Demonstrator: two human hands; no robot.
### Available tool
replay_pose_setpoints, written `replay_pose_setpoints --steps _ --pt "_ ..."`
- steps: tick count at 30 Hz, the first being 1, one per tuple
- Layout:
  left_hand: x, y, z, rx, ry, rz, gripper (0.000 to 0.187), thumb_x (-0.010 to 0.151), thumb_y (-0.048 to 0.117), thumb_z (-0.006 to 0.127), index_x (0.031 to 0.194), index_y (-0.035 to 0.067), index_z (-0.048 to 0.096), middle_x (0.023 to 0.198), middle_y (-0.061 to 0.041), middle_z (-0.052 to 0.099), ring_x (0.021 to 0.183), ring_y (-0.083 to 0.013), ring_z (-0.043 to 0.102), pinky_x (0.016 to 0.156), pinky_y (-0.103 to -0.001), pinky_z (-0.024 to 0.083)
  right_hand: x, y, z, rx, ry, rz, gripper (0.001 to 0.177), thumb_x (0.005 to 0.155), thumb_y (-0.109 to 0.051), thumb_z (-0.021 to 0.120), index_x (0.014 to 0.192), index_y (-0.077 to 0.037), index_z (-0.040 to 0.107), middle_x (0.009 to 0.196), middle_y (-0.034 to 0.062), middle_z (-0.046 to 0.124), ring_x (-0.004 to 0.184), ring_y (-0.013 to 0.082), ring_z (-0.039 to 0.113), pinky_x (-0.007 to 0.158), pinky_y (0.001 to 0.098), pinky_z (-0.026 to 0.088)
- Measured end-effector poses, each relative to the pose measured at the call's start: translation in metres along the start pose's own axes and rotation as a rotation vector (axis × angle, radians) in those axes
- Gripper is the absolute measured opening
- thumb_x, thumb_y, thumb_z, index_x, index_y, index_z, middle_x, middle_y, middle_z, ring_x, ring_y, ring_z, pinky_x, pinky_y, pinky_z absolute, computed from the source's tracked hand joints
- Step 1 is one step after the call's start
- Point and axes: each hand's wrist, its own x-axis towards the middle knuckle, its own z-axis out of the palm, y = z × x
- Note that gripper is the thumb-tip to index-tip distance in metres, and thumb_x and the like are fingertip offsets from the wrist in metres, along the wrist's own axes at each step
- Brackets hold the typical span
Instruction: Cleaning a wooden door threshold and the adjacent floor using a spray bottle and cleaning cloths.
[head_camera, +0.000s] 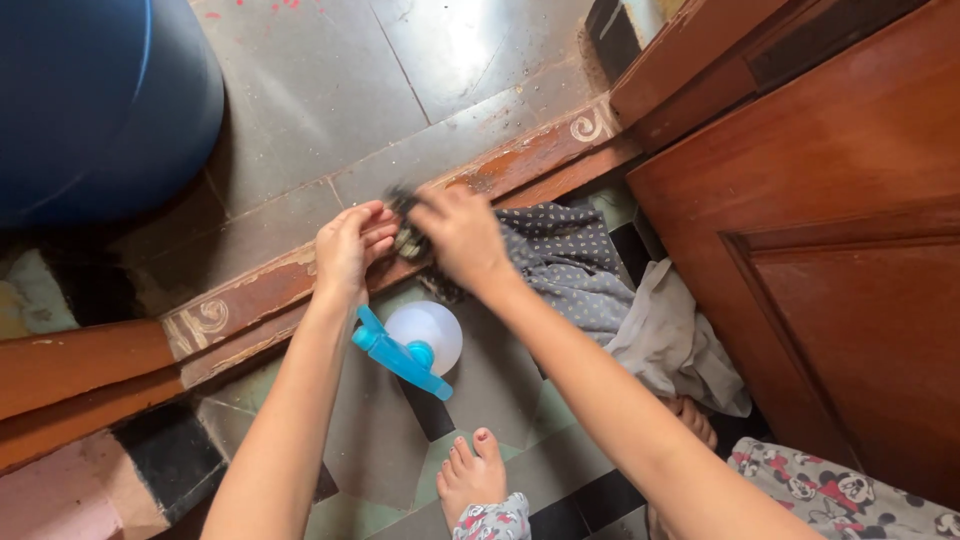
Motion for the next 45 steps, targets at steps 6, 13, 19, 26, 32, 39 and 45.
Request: replay_pose_setpoints --steps 6,13,19,26,32,39,45 --pt "-0.001 0.005 0.003 0.068 0.039 0.079 0.028 0.099 0.015 0.055 0.117 -0.001 0.069 0.106 -0.01 0.074 0.09 -0.0141 0.071 0.077 -0.025 0.058 0.004 0.012 -0.004 -0.266 0.16 0.352 0.031 0.081 -0.004 0.063 0.111 -0.007 0.071 0.128 0.01 0.064 0.104 0.032 0.059 0.086 0.0451 0.049" --pt "0.004 0.009 0.004 0.048 0.075 0.109 0.028 0.1 0.014 0.055 0.119 -0.001 0.069 0.106 -0.008 0.074 0.087 -0.0121 0.069 0.076 -0.023 0.056 0.003 0.005 -0.002 0.064 -0.008 -0.113 0.033 0.081 -0.003 0.065 0.114 -0.005 0.069 0.131 0.014 0.063 0.114 0.0342 0.061 0.093 0.0447 0.049" --pt "-0.004 0.007 -0.006 0.055 0.086 0.054 0.031 0.099 0.015 0.052 0.119 -0.002 0.068 0.109 -0.01 0.074 0.09 -0.0126 0.072 0.078 -0.023 0.06 -0.001 0.017 0.001 -0.22 0.167 0.35 0.036 0.083 0.001 0.066 0.117 -0.007 0.071 0.131 0.0103 0.066 0.103 0.0323 0.059 0.09 0.0437 0.049" --pt "-0.006 0.017 -0.022 0.001 0.133 0.125 0.032 0.099 0.014 0.051 0.126 -0.002 0.061 0.109 -0.012 0.073 0.086 -0.0149 0.07 0.074 -0.025 0.058 0.0 -0.002 -0.015 0.038 0.042 -0.024 0.037 0.077 0.004 0.067 0.112 -0.006 0.073 0.131 0.0114 0.066 0.109 0.0327 0.06 0.094 0.0439 0.049" --pt "-0.029 -0.007 -0.039 0.085 0.095 0.14 0.03 0.101 0.012 0.051 0.124 -0.003 0.065 0.108 -0.012 0.074 0.086 -0.0141 0.07 0.076 -0.025 0.059 -0.027 0.007 -0.014 -0.056 0.256 0.215 0.031 0.074 0.004 0.068 0.103 -0.006 0.073 0.113 0.0128 0.068 0.104 0.035 0.062 0.093 0.0447 0.051" --pt "-0.021 -0.045 -0.027 -0.067 0.003 0.084 0.029 0.101 0.01 0.052 0.122 -0.005 0.065 0.103 -0.016 0.074 0.083 -0.0189 0.072 0.075 -0.029 0.06 -0.03 0.007 -0.021 0.087 0.075 -0.017 0.025 0.072 0.005 0.069 0.093 -0.007 0.073 0.104 0.0075 0.072 0.103 0.0314 0.065 0.092 0.0442 0.051" --pt "-0.038 -0.023 -0.038 0.021 0.066 0.025 0.033 0.1 0.013 0.05 0.122 -0.006 0.065 0.106 -0.016 0.074 0.087 -0.0185 0.072 0.077 -0.028 0.061 -0.043 0.017 -0.024 0.031 0.184 0.156 0.021 0.074 0.004 0.068 0.092 -0.006 0.073 0.107 0.0118 0.068 0.105 0.0334 0.063 0.092 0.0428 0.052"
